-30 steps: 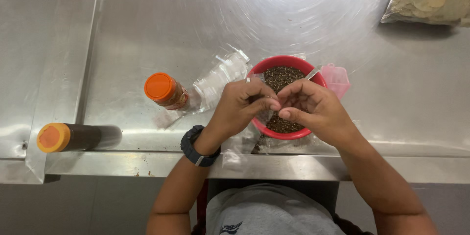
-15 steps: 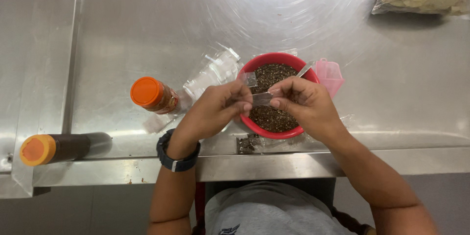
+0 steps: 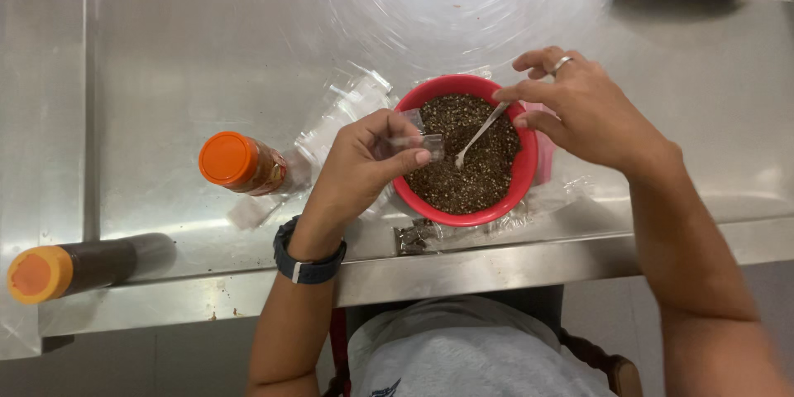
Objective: The person uses a spoon to transfer a mixture of seeds from a bowl into small plastic pouches.
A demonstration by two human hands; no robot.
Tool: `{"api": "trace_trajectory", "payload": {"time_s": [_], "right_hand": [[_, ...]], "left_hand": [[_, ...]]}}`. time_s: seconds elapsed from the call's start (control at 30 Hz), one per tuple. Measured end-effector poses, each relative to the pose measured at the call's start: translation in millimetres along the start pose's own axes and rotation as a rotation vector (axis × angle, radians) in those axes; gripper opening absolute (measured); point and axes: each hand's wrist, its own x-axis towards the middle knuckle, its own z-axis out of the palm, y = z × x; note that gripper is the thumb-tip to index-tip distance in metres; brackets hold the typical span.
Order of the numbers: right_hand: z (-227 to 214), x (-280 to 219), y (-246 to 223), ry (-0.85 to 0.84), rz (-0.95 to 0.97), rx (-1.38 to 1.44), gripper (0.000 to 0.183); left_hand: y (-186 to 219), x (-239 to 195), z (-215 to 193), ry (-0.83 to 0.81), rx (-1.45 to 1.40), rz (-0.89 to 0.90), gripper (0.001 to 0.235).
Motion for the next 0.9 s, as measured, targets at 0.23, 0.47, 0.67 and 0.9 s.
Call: {"api": "trace_trajectory", "payload": {"time_s": [0.23, 0.47, 0.67, 0.9], "right_hand": [[20.3, 0.6, 14.5, -0.162, 0.368, 0.140, 0.018], [13.7, -12.3, 13.0, 0.123, 0.438, 0.728, 0.022], [57.4, -13.2, -17.8, 0.037, 0.482, 1.059, 0.013], [50.3, -31.2, -0.1, 0.261, 0.169, 0.933, 0.017]], "left_hand": [[-5.4, 7.0, 1.3, -0.036, -0.105, -0.060, 0.011], [-16.0, 12.9, 3.8, -0.047, -0.110, -0.121, 0.014], [-22.8, 14.8, 3.1, 0.013, -0.012, -0.121, 0.017], [-25.7, 15.1, 11.5, 0.093, 0.096, -0.170, 0.026]]}}
